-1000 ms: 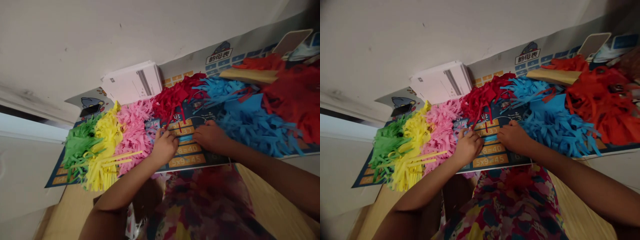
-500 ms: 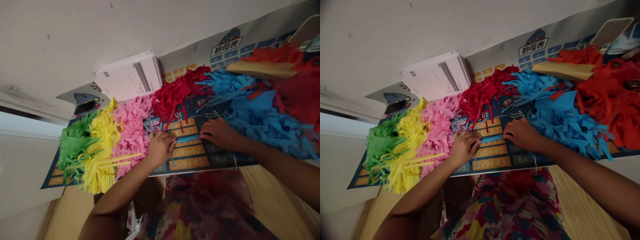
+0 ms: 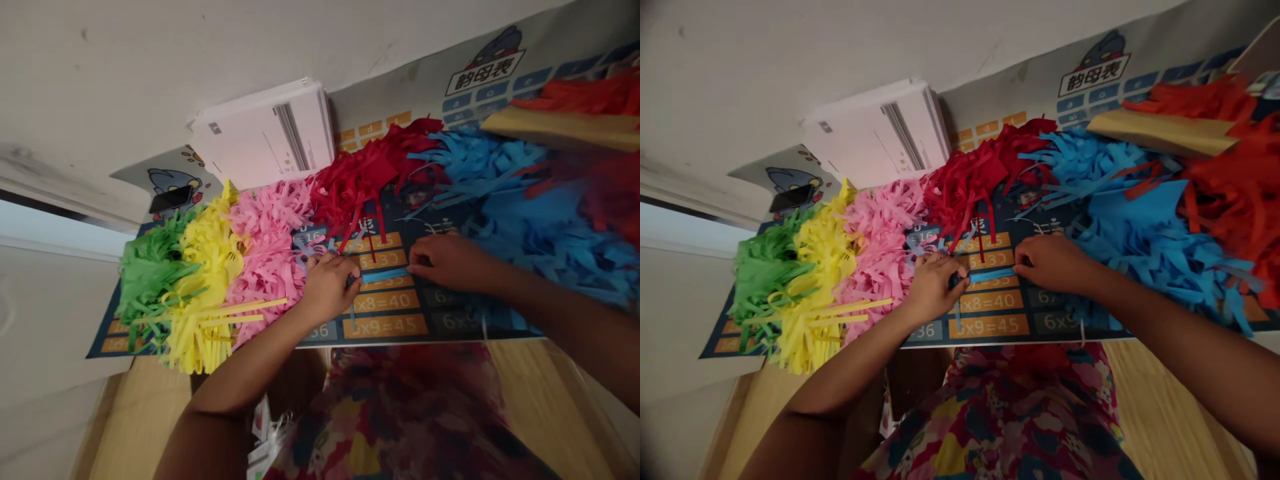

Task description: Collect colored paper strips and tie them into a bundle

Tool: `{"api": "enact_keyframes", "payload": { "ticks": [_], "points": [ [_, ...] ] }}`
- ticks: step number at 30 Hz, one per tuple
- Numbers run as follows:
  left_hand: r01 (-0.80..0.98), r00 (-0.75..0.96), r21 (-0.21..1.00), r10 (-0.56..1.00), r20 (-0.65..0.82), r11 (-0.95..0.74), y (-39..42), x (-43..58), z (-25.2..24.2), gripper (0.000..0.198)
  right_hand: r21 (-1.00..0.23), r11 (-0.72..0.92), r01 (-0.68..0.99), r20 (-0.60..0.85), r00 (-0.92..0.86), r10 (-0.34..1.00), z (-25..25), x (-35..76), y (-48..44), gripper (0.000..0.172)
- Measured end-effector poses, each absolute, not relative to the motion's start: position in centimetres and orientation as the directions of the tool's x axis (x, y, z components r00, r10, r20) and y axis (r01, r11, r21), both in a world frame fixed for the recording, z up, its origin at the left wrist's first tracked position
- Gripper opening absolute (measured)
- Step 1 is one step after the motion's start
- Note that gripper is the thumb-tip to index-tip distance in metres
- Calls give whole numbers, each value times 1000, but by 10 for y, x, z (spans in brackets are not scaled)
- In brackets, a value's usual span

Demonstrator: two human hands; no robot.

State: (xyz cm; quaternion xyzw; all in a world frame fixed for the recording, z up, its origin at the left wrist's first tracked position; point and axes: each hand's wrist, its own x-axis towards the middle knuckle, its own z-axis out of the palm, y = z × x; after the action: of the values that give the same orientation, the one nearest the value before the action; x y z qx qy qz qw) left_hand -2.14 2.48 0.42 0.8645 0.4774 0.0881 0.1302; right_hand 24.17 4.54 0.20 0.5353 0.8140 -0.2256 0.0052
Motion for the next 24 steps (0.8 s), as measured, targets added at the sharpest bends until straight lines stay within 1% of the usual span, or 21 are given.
{"api": "enact_keyframes", "payload": {
  "ticks": [1, 3, 6, 8, 9, 11, 13, 15, 17, 19, 21, 24],
  "points": [
    [790, 554, 287, 831, 45, -542, 24, -21, 5, 15, -356, 344, 869, -228, -438, 870, 3, 241, 44, 11],
    [733, 645, 201, 758, 97, -650, 20, -19, 7, 20, -309, 450, 838, -113, -502, 858, 5, 240, 38, 10],
    [623, 771, 19, 618, 151, -782, 15, -13, 10, 22, -135, 645, 752, 89, -639, 764, 10, 235, 26, 19],
    [580, 810, -64, 565, 157, -812, 13, -9, 12, 22, -51, 722, 690, 160, -708, 688, 12, 230, 19, 21],
    [566, 821, -83, 551, 153, -820, 13, -7, 12, 21, -19, 751, 660, 179, -737, 652, 13, 227, 17, 22],
    [557, 827, -87, 543, 143, -826, 14, -2, 13, 19, 40, 788, 614, 189, -779, 597, 13, 221, 16, 26],
    [572, 817, -77, 560, 138, -816, 16, 2, 13, 18, 87, 799, 595, 165, -799, 578, 13, 217, 17, 33],
    [596, 799, -74, 582, 149, -800, 17, 5, 12, 22, 86, 788, 609, 157, -790, 593, 13, 215, 19, 35],
    [612, 787, -80, 595, 164, -787, 18, 7, 8, 25, 48, 751, 659, 184, -744, 642, 12, 213, 20, 31],
    [620, 779, -90, 599, 183, -779, 19, 8, 3, 25, 15, 709, 705, 216, -695, 686, 9, 211, 20, 24],
    [624, 775, -95, 597, 208, -776, 19, 7, -2, 25, 32, 700, 714, 238, -685, 688, 4, 209, 17, 22],
    [629, 765, -95, 594, 250, -771, 15, 4, -6, 23, 94, 730, 677, 256, -725, 640, -4, 209, 10, 28]
  ]
}}
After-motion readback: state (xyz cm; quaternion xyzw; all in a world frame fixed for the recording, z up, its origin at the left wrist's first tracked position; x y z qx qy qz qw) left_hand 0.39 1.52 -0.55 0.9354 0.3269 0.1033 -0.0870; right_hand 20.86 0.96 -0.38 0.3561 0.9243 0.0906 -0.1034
